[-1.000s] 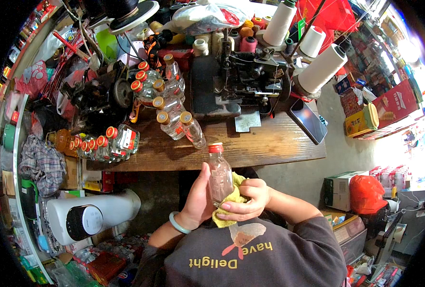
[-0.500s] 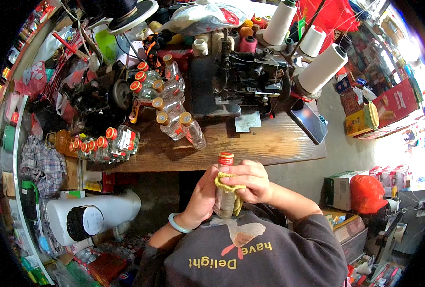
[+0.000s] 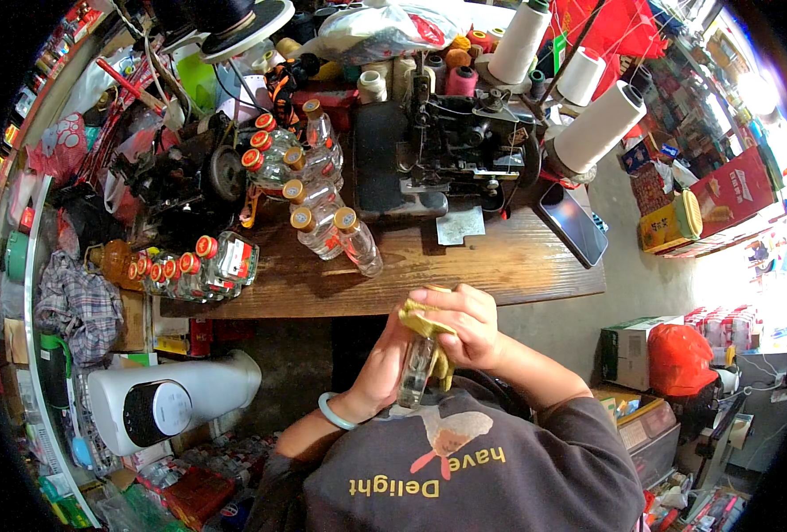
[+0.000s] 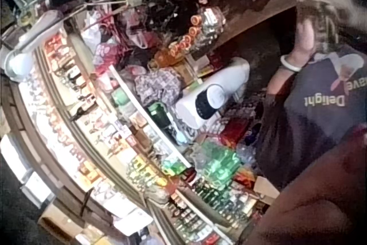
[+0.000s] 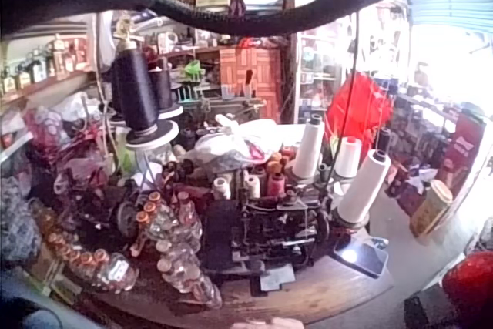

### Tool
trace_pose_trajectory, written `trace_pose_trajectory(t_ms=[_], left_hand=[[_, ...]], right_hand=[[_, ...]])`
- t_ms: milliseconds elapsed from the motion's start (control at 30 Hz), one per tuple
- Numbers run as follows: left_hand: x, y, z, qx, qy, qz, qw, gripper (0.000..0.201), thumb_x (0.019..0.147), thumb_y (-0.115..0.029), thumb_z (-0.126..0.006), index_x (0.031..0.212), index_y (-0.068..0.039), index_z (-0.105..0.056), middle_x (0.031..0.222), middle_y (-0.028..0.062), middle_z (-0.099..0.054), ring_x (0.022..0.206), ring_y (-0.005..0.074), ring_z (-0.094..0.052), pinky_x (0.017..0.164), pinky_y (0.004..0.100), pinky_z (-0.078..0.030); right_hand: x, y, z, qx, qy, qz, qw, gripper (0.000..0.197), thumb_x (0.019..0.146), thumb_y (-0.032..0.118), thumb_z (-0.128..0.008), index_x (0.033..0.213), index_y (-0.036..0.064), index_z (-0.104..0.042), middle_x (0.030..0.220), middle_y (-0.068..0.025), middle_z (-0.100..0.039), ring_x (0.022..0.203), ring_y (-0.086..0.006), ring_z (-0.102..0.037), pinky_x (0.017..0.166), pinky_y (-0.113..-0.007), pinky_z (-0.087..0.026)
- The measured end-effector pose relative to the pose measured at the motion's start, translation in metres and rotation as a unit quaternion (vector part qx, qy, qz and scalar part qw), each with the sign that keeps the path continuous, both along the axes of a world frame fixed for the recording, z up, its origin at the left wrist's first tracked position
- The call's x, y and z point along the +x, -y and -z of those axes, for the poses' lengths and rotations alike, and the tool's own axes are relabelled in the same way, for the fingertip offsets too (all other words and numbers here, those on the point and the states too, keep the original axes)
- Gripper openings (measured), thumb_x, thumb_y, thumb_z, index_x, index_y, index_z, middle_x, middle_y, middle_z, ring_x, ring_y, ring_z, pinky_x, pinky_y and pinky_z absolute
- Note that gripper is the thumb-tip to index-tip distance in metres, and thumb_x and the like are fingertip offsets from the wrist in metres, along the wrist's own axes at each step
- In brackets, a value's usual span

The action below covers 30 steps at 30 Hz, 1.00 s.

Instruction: The person wipes small glass bottles with a yellow cloth and places them back on a crowded wooden table near sewing machinery.

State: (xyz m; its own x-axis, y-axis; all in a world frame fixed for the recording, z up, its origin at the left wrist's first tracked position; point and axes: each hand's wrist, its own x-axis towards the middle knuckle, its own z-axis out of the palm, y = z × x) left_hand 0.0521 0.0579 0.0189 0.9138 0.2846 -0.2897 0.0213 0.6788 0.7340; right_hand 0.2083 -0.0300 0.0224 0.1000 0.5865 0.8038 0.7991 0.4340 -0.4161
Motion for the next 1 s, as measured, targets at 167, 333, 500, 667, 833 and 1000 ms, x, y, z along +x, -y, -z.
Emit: trace_pose_trajectory(t_ms=[167, 333, 500, 667, 833, 1000], left_hand=[[0.004, -0.004, -0.015, -0.071, 0.056, 0.038, 0.995, 0.057, 0.102, -0.05, -0.021, 0.143, -0.011, -0.031, 0.128, 0.0072, -0.052, 0.118, 0.0184, -0.052, 0.1, 0.0352, -0.044], [0.004, -0.006, -0.011, -0.129, 0.02, -0.018, 0.991, 0.063, 0.1, -0.055, -0.019, 0.143, -0.011, -0.034, 0.13, 0.0096, -0.052, 0.12, 0.0215, -0.052, 0.101, 0.0366, -0.044], [0.008, -0.018, -0.01, -0.112, 0.039, 0.009, 0.993, 0.069, 0.098, -0.06, -0.02, 0.142, -0.008, -0.035, 0.129, 0.0067, -0.048, 0.101, 0.0141, -0.053, 0.093, 0.0311, -0.047], [0.002, -0.011, -0.014, -0.181, 0.027, 0.054, 0.982, 0.094, 0.086, -0.078, -0.015, 0.145, -0.006, -0.031, 0.138, 0.0104, -0.047, 0.123, 0.0238, -0.051, 0.103, 0.0392, -0.042], [-0.006, -0.014, -0.005, -0.05, 0.031, 0.103, 0.993, 0.082, 0.087, -0.036, -0.068, 0.148, -0.006, -0.022, 0.148, 0.0115, -0.035, 0.131, 0.0226, -0.042, 0.108, 0.0369, -0.037], [-0.003, -0.02, -0.015, -0.07, 0.057, 0.058, 0.994, 0.072, 0.091, -0.016, -0.063, 0.149, -0.005, -0.021, 0.142, 0.01, -0.042, 0.127, 0.0204, -0.047, 0.106, 0.036, -0.039]], right_hand=[[-0.011, -0.003, -0.01, -0.028, -0.017, 0.141, 0.99, 0.039, 0.07, 0.014, -0.075, 0.109, 0.013, -0.07, 0.115, -0.0098, -0.064, 0.074, -0.0196, -0.063, 0.061, -0.03, -0.051], [-0.01, 0.006, -0.022, -0.096, 0.13, 0.1, 0.982, 0.045, 0.07, 0.021, -0.074, 0.115, 0.0182, -0.068, 0.123, 0.0015, -0.062, 0.057, -0.0101, -0.046, 0.052, -0.023, -0.044], [-0.023, 0.014, -0.022, -0.031, 0.188, -0.079, 0.979, 0.041, 0.073, 0.017, -0.064, 0.113, 0.018, -0.068, 0.126, 0.0048, -0.059, 0.063, -0.0069, -0.048, 0.052, -0.019, -0.044], [-0.012, 0.018, -0.036, -0.115, 0.154, 0.025, 0.981, 0.048, 0.067, 0.022, -0.072, 0.115, 0.0191, -0.067, 0.121, 0.0043, -0.063, 0.055, -0.0078, -0.044, 0.048, -0.019, -0.042], [0.004, 0.008, -0.034, -0.121, 0.121, 0.067, 0.983, 0.052, 0.068, 0.024, -0.077, 0.119, 0.0189, -0.066, 0.116, 0.0038, -0.066, 0.055, -0.0102, -0.048, 0.049, -0.023, -0.046], [0.006, 0.015, -0.031, -0.143, 0.144, 0.064, 0.977, 0.05, 0.069, 0.021, -0.075, 0.119, 0.018, -0.066, 0.121, 0.0009, -0.065, 0.052, -0.011, -0.046, 0.048, -0.023, -0.044]])
